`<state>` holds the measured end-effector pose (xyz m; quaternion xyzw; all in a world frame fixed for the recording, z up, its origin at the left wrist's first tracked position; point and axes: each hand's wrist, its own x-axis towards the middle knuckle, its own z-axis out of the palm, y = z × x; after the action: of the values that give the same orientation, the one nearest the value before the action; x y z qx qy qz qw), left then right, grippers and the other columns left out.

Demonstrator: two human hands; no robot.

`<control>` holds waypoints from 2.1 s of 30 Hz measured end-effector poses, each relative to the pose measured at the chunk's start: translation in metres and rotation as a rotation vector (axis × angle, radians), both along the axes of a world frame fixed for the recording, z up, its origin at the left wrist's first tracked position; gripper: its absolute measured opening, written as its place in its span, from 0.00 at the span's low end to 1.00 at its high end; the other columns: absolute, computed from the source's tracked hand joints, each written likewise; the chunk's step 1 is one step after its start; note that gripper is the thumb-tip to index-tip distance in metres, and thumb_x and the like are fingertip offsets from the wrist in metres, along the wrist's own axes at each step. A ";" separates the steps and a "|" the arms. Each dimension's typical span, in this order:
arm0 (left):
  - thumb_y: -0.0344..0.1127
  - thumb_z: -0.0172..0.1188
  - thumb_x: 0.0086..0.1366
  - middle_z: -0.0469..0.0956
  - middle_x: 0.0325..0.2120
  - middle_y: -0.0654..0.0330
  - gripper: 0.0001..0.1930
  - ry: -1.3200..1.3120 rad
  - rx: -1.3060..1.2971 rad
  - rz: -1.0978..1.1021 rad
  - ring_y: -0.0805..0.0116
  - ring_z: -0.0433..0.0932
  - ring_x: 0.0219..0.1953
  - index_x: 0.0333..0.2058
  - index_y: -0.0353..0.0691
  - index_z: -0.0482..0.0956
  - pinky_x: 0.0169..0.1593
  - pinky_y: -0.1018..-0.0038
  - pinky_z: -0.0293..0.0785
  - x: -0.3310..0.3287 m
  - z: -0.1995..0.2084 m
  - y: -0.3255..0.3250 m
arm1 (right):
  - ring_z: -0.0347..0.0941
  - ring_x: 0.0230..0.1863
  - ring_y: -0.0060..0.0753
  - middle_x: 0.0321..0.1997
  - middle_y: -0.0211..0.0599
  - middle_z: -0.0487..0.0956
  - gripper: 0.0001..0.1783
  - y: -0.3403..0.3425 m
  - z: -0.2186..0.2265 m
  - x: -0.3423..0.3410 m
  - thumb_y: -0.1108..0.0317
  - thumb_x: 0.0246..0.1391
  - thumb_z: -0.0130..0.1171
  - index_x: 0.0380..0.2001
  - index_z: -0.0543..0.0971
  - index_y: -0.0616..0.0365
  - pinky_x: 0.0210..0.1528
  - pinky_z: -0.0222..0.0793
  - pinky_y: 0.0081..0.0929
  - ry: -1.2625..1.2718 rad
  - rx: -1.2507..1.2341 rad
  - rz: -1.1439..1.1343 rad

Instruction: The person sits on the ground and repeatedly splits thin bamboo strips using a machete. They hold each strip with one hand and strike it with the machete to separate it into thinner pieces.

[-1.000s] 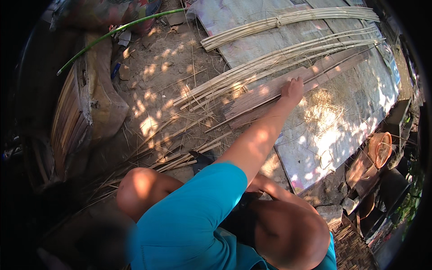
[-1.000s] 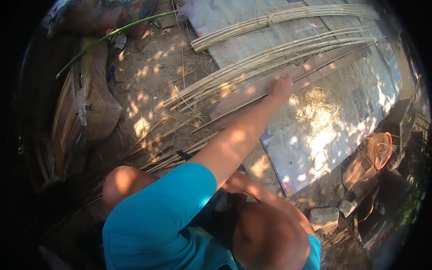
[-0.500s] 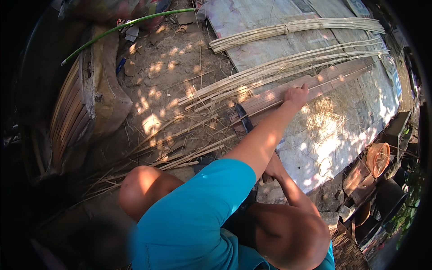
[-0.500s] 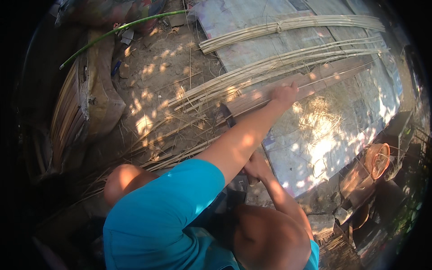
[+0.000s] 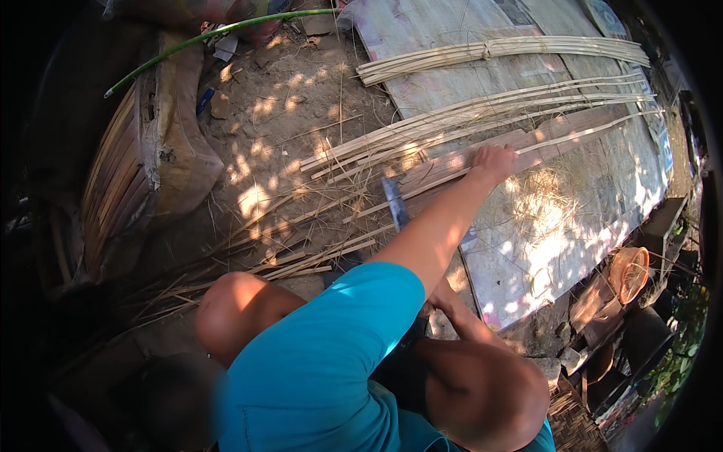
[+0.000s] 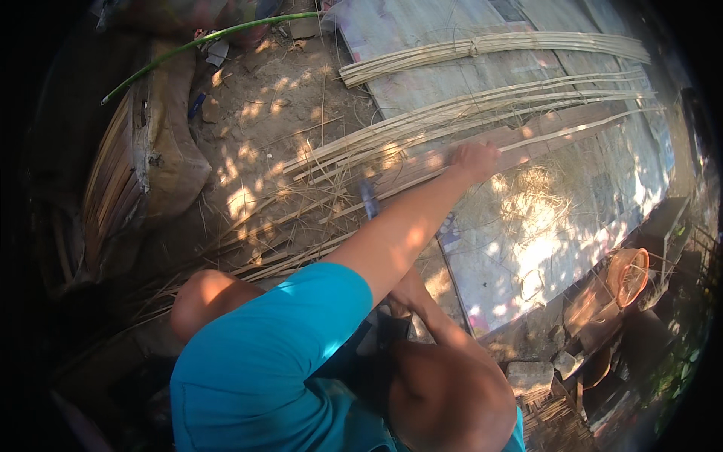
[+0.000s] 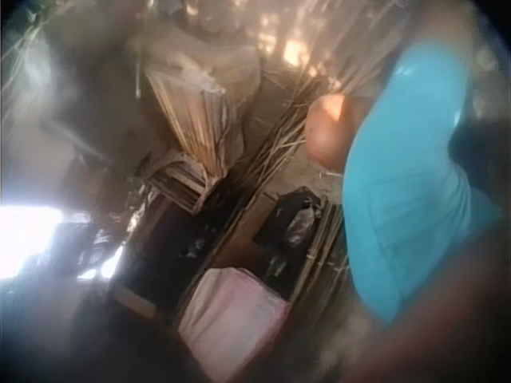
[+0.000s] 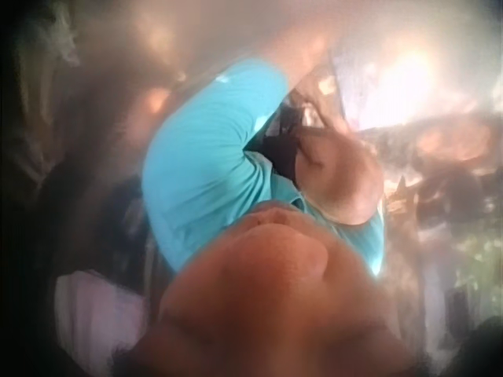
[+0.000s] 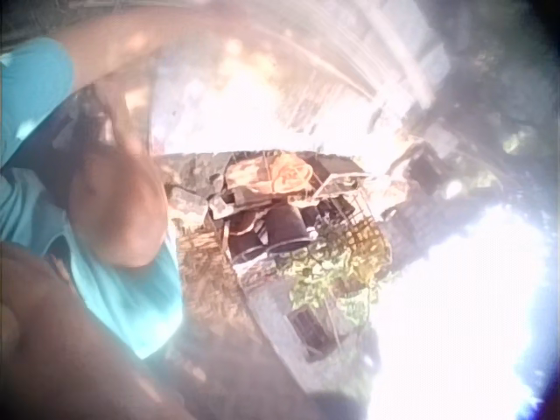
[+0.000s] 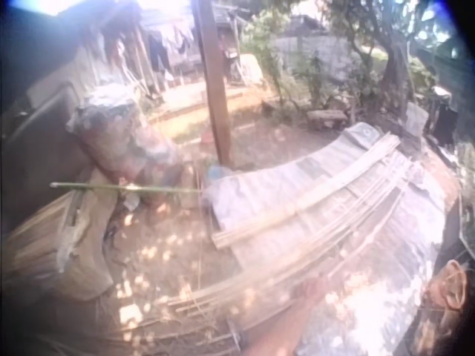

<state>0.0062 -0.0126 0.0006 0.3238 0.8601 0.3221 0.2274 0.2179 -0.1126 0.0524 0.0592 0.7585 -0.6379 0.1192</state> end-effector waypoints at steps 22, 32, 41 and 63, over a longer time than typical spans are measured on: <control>0.54 0.46 0.78 0.85 0.44 0.44 0.26 -0.048 -0.060 0.026 0.47 0.83 0.50 0.49 0.36 0.82 0.57 0.53 0.76 0.006 -0.015 0.017 | 0.82 0.34 0.35 0.39 0.44 0.84 0.17 -0.017 -0.020 0.025 0.61 0.68 0.57 0.51 0.75 0.63 0.36 0.80 0.34 0.140 0.081 -0.008; 0.46 0.58 0.71 0.80 0.47 0.45 0.20 0.555 -0.365 -0.557 0.51 0.79 0.50 0.48 0.34 0.81 0.49 0.57 0.80 -0.056 0.055 -0.127 | 0.74 0.27 0.23 0.30 0.33 0.75 0.14 0.031 -0.056 0.019 0.59 0.72 0.54 0.47 0.69 0.58 0.28 0.76 0.28 -0.302 -0.203 -0.647; 0.54 0.47 0.80 0.77 0.25 0.63 0.25 -0.741 -0.215 -0.078 0.73 0.74 0.25 0.38 0.35 0.79 0.31 0.69 0.71 0.058 0.030 -0.354 | 0.80 0.36 0.65 0.36 0.58 0.76 0.29 0.100 0.001 0.032 0.69 0.60 0.59 0.62 0.65 0.64 0.35 0.79 0.50 0.137 1.003 -0.192; 0.52 0.40 0.80 0.81 0.26 0.33 0.22 0.083 -0.430 -0.059 0.31 0.81 0.35 0.41 0.37 0.71 0.42 0.38 0.74 0.084 0.034 -0.408 | 0.80 0.30 0.66 0.29 0.55 0.81 0.18 0.131 -0.042 0.009 0.48 0.72 0.50 0.47 0.74 0.51 0.32 0.76 0.56 0.066 1.028 -0.427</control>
<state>0.0898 -0.4206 0.0342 0.3058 0.9077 0.1109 0.2649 0.2265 0.0182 0.0105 0.2422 0.9466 -0.1971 -0.0806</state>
